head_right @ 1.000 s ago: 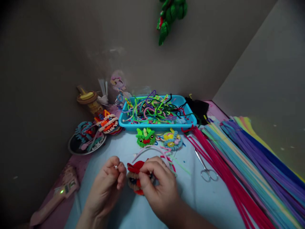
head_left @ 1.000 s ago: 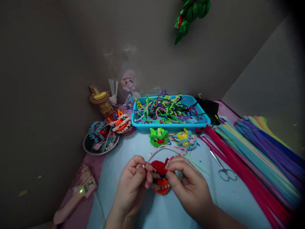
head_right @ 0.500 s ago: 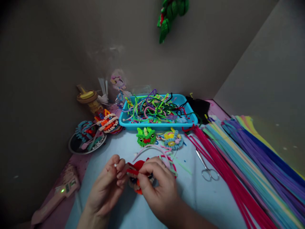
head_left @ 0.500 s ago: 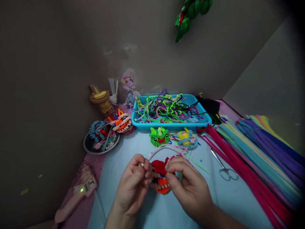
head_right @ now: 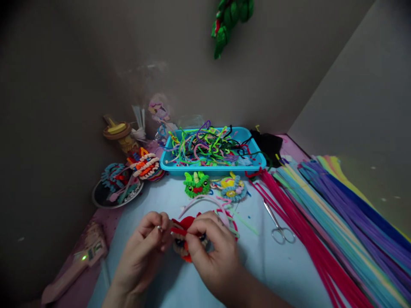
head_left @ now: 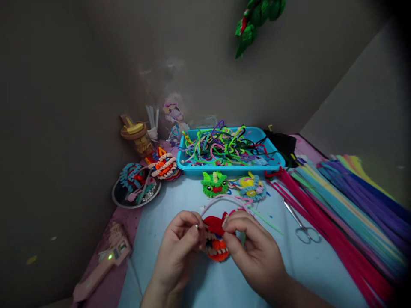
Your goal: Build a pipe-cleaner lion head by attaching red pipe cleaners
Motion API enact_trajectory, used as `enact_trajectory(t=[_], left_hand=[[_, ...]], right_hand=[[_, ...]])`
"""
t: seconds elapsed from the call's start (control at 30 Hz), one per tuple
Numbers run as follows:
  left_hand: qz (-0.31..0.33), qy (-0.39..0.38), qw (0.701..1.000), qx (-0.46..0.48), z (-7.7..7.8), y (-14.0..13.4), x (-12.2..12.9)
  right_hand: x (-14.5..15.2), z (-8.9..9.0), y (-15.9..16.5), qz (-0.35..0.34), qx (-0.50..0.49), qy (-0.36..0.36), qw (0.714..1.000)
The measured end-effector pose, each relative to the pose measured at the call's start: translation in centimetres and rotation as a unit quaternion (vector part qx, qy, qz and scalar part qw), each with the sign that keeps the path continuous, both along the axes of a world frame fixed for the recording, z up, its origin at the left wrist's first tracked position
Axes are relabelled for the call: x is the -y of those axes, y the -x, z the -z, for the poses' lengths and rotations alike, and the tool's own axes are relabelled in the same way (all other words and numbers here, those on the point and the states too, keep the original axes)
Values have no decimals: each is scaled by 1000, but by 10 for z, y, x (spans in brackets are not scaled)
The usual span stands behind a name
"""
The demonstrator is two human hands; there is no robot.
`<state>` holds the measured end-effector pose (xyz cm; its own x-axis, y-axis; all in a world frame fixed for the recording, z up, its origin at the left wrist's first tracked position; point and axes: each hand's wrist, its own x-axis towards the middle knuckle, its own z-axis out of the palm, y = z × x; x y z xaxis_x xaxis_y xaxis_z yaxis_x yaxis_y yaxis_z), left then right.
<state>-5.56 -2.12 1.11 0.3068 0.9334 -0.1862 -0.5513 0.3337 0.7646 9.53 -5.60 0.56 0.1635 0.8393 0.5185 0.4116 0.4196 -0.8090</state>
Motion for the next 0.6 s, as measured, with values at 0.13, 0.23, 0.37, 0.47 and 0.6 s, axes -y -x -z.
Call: enact_trajectory(t=[0.13,0.23,0.37,0.47,0.6], left_hand=[[-34,-70,981,-175,5,6,0],[-30,-137,942,-305,4,4,-1],[-15,-244,888,-390,2,-4,-2],[-13,-306,845,-438,5,-6,0],[-25,-370,781,-503,10,-7,3]], right_hand=[[-2,3,-2,5,-21,30,999],[-6,4,-5,10,-69,70,995],[-12,7,-9,-41,-234,167,957],[-13,11,-11,-67,-308,196,929],[-13,9,-12,-90,-327,202,919]])
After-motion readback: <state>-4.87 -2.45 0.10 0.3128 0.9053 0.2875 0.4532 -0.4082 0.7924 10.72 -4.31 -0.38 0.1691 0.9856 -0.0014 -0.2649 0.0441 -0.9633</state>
